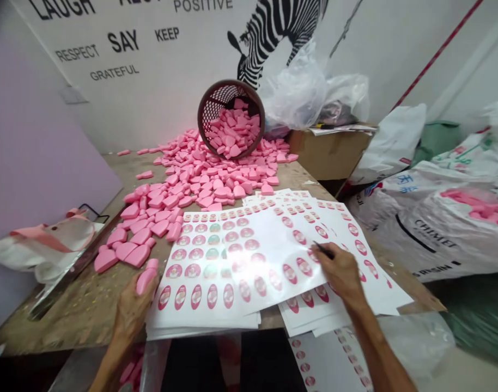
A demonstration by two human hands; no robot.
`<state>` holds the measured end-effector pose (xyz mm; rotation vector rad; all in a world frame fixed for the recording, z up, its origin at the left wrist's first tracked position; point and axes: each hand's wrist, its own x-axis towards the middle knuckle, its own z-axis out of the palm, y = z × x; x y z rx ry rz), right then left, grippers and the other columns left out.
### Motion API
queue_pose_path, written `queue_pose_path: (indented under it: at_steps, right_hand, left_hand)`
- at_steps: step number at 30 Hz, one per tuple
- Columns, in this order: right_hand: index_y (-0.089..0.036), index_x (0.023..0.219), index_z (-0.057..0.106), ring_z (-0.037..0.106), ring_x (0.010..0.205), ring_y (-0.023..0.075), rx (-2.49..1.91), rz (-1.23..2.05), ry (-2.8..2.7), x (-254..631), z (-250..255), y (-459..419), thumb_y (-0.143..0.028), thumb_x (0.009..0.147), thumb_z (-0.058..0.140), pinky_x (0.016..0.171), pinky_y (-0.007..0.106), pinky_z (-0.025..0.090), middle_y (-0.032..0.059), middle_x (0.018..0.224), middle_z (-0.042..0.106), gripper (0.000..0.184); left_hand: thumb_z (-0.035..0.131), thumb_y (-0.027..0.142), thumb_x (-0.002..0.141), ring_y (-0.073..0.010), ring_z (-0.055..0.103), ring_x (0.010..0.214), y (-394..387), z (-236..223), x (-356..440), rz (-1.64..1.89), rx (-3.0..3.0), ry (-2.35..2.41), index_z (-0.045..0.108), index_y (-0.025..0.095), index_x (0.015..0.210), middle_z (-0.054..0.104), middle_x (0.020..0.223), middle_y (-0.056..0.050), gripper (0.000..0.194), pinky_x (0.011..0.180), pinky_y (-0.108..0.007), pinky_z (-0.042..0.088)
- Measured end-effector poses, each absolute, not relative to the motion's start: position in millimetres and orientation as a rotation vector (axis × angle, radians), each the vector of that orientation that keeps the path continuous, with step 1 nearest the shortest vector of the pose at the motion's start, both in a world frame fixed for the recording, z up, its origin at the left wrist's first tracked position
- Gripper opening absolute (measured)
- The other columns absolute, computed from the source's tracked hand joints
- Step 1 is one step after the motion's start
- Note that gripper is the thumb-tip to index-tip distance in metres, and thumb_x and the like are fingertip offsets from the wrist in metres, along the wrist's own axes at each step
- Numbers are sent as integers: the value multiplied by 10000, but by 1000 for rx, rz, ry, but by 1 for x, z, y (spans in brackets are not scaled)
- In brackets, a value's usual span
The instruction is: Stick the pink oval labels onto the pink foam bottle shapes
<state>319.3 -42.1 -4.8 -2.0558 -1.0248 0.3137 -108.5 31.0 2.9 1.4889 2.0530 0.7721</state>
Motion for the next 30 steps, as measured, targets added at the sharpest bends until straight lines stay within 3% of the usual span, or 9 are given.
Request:
queue_pose_path:
  at_steps: [3, 6, 9, 12, 14, 16, 17, 24, 30]
  right_hand:
    - [-112, 856, 702, 616, 766, 220, -2137, 274, -989, 360, -7, -49, -448, 763, 567, 701, 331, 422, 127, 816, 697, 374]
    - [-128, 867, 705, 604, 722, 224, -2333, 243, -912, 389, -11, -53, -369, 725, 652, 662, 351, 410, 134, 801, 693, 284]
    - [-117, 957, 690, 585, 745, 274, -2567, -24, -1010, 392, -12, -52, -385, 661, 739, 627, 382, 386, 196, 849, 680, 402]
    - [-137, 977, 654, 572, 737, 273, -2468, -351, -1172, 348, -8, -47, -371, 813, 582, 605, 382, 357, 216, 879, 667, 294]
    - [-188, 892, 621, 561, 638, 213, -2228, -100, -1363, 297, -6, -39, -325, 890, 460, 584, 338, 361, 129, 785, 672, 211]
    - [-207, 906, 592, 587, 688, 178, -1854, 157, -1658, 242, -8, -28, -332, 907, 462, 644, 311, 379, 73, 853, 685, 181]
    - [-207, 891, 593, 587, 725, 177, -1749, 134, -1781, 218, -10, -23, -333, 909, 471, 677, 315, 367, 57, 864, 684, 176]
    - [-183, 868, 601, 544, 755, 193, -1767, -189, -1985, 166, -32, -6, -267, 944, 433, 725, 355, 286, 47, 774, 654, 203]
    - [-174, 929, 543, 545, 803, 214, -1802, 97, -1704, 157, -43, 3, -300, 936, 402, 707, 326, 389, 81, 855, 617, 189]
  left_hand:
    - [503, 469, 827, -230, 655, 823, 21, 13, -104, 1026, 1341, 1905, 565, 193, 1133, 680, 895, -73, 416, 735, -326, 514]
    - [559, 503, 808, -185, 665, 676, 9, 18, -83, 1104, 1122, 1543, 543, 192, 1127, 682, 907, -65, 445, 633, -302, 537]
    - [564, 502, 825, -155, 651, 622, -1, 15, -52, 1050, 1018, 1207, 556, 156, 1034, 681, 915, -82, 405, 594, -282, 537]
    - [535, 478, 859, -144, 654, 615, -4, 9, -25, 991, 1007, 1069, 563, 142, 990, 685, 894, -86, 361, 591, -263, 530]
    - [552, 475, 850, -153, 667, 611, -1, 6, -13, 954, 1021, 1047, 558, 143, 986, 688, 876, -84, 359, 575, -256, 527]
    - [558, 485, 843, -175, 682, 612, 2, 2, -5, 903, 1026, 1047, 545, 145, 1001, 692, 816, -76, 375, 567, -260, 531]
    - [554, 490, 844, -184, 687, 614, 3, 1, -2, 881, 1023, 1053, 539, 145, 1014, 691, 772, -68, 385, 574, -266, 536]
    - [515, 503, 868, -217, 710, 720, -7, -14, 7, 971, 996, 1149, 529, 162, 1030, 698, 765, -65, 378, 657, -301, 559]
    - [539, 511, 851, -231, 711, 801, -9, -17, 7, 1024, 997, 1202, 554, 169, 1039, 704, 867, -90, 390, 700, -313, 560]
